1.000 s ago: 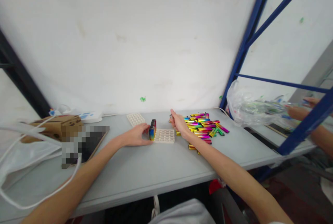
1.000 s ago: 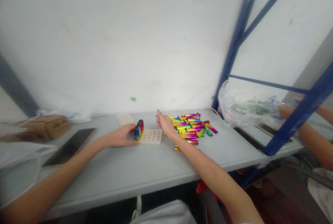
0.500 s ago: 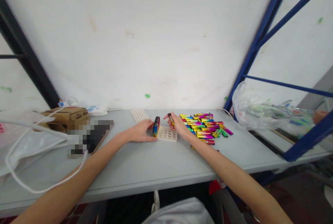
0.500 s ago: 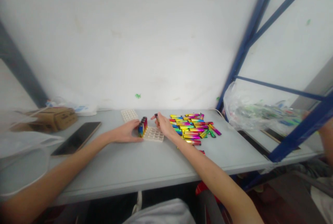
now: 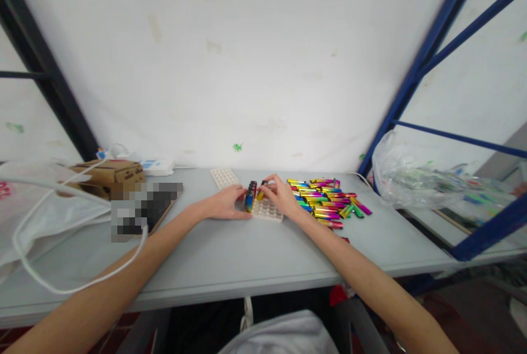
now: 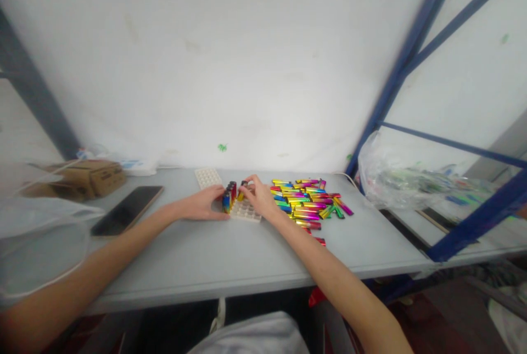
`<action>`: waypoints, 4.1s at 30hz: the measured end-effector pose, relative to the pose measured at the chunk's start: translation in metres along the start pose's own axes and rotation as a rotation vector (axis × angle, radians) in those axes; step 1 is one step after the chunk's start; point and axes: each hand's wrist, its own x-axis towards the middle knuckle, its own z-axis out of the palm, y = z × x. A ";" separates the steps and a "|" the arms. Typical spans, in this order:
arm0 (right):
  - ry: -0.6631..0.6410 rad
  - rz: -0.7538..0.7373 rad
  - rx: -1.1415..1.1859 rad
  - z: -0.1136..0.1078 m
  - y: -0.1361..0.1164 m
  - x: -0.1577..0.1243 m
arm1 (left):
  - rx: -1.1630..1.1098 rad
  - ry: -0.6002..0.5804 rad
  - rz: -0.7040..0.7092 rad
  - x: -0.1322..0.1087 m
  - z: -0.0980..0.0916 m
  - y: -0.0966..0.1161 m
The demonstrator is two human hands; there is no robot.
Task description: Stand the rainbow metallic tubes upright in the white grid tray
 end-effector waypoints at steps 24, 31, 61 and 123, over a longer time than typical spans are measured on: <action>-0.257 0.241 -0.944 -0.081 0.053 0.000 | 0.062 -0.027 -0.038 0.001 -0.003 0.003; -0.261 0.231 -0.942 -0.088 0.056 0.006 | 0.043 -0.023 -0.042 0.002 -0.002 0.002; 0.066 0.264 -0.050 -0.076 0.018 0.003 | 0.011 -0.011 -0.049 0.001 -0.001 0.003; -0.219 -0.186 -0.471 -0.022 -0.016 0.002 | -0.019 -0.030 -0.078 0.001 0.000 0.004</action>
